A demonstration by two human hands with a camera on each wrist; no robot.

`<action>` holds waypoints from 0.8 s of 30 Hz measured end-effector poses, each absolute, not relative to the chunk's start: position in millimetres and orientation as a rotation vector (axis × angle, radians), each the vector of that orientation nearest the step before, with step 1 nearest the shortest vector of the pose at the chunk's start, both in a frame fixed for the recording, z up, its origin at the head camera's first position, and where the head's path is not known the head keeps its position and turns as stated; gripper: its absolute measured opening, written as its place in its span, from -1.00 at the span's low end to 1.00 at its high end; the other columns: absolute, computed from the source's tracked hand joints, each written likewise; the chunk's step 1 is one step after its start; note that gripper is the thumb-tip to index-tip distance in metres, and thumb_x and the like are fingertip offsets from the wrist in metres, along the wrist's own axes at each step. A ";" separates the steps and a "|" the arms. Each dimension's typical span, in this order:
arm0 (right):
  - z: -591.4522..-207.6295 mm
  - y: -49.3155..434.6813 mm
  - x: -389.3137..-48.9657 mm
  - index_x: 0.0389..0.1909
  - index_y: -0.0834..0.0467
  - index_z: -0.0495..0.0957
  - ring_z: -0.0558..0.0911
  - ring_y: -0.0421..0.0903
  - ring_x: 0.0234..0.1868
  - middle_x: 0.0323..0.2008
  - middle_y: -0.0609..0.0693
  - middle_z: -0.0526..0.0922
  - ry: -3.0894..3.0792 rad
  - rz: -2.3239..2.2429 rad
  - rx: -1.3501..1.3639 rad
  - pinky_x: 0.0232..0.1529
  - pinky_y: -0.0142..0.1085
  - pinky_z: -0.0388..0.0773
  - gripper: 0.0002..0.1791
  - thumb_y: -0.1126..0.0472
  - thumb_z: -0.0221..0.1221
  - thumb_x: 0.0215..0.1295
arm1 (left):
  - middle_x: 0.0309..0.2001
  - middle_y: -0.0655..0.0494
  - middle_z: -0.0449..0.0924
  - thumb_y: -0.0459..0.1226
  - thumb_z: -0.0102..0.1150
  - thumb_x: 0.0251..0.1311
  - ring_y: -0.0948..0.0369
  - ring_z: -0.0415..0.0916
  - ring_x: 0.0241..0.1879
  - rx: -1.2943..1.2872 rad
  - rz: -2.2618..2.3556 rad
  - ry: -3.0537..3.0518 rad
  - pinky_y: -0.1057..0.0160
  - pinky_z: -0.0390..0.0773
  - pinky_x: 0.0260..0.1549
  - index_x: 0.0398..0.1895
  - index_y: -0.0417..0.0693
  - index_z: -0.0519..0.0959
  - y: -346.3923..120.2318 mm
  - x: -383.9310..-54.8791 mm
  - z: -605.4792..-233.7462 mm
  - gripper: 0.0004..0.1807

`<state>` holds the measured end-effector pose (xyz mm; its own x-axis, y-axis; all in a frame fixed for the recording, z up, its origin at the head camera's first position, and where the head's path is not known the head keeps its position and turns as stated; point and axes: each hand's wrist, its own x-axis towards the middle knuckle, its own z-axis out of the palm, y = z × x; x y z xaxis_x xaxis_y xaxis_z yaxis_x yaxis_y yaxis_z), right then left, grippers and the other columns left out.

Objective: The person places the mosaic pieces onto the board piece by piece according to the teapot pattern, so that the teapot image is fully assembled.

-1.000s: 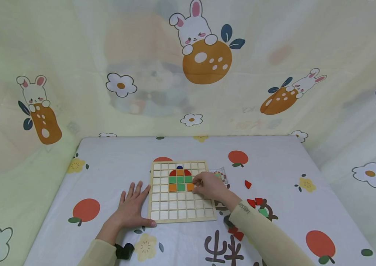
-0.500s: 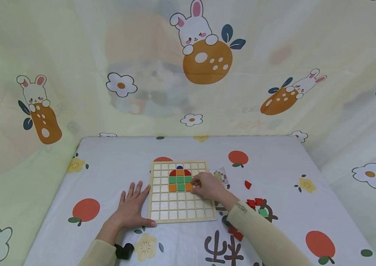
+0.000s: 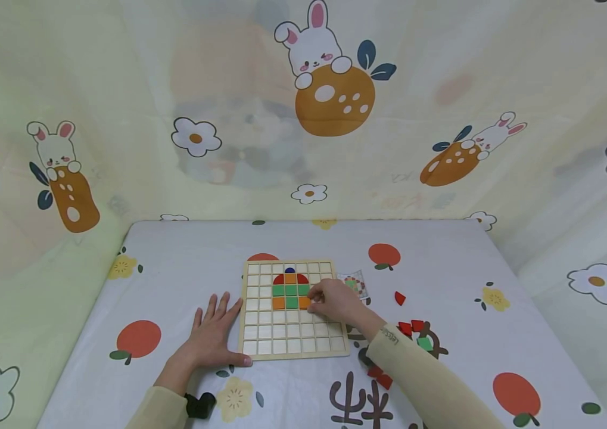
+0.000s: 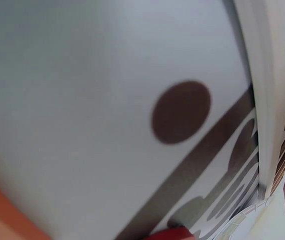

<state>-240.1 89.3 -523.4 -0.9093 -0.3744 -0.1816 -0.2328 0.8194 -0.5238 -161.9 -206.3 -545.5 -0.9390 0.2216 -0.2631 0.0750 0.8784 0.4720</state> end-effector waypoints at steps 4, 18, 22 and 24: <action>-522.4 88.5 -239.7 -0.12 0.15 0.75 0.54 -0.18 -0.32 -0.30 -0.09 0.68 2.735 -0.746 -0.473 -0.20 -0.28 0.58 -0.78 0.20 0.44 0.22 | 0.67 -0.18 -0.18 0.26 0.58 -0.35 -0.25 -0.42 0.65 0.223 0.671 2.739 -0.45 -0.33 0.50 0.64 0.01 0.09 -206.3 -161.9 -545.6 0.41; -526.2 89.4 -241.6 -0.12 0.13 0.75 0.56 -0.20 -0.28 -0.28 -0.10 0.70 2.740 -0.747 -0.474 -0.15 -0.27 0.60 -0.77 0.17 0.45 0.22 | 0.67 -0.19 -0.18 0.26 0.59 -0.35 -0.25 -0.41 0.65 0.229 0.685 2.741 -0.45 -0.33 0.50 0.63 0.01 0.10 -206.2 -161.7 -544.6 0.41; -525.6 88.8 -241.6 -0.13 0.13 0.76 0.55 -0.21 -0.31 -0.29 -0.10 0.70 2.740 -0.750 -0.471 -0.20 -0.29 0.59 -0.79 0.17 0.42 0.25 | 0.67 -0.19 -0.18 0.25 0.59 -0.34 -0.25 -0.41 0.65 0.233 0.685 2.744 -0.46 -0.32 0.50 0.64 0.01 0.10 -206.7 -162.1 -544.9 0.41; -525.1 88.5 -241.3 -0.13 0.14 0.76 0.55 -0.21 -0.31 -0.30 -0.10 0.70 2.742 -0.749 -0.476 -0.21 -0.30 0.58 -0.80 0.17 0.42 0.26 | 0.67 -0.20 -0.17 0.25 0.59 -0.34 -0.26 -0.40 0.64 0.237 0.685 2.747 -0.46 -0.31 0.50 0.63 0.00 0.10 -207.0 -162.3 -545.5 0.40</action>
<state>-241.3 88.5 -525.1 -0.9128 -0.3758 -0.1600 -0.2422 0.8134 -0.5288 -162.3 -207.0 -545.5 -0.9417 0.2293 -0.2463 0.0867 0.8727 0.4806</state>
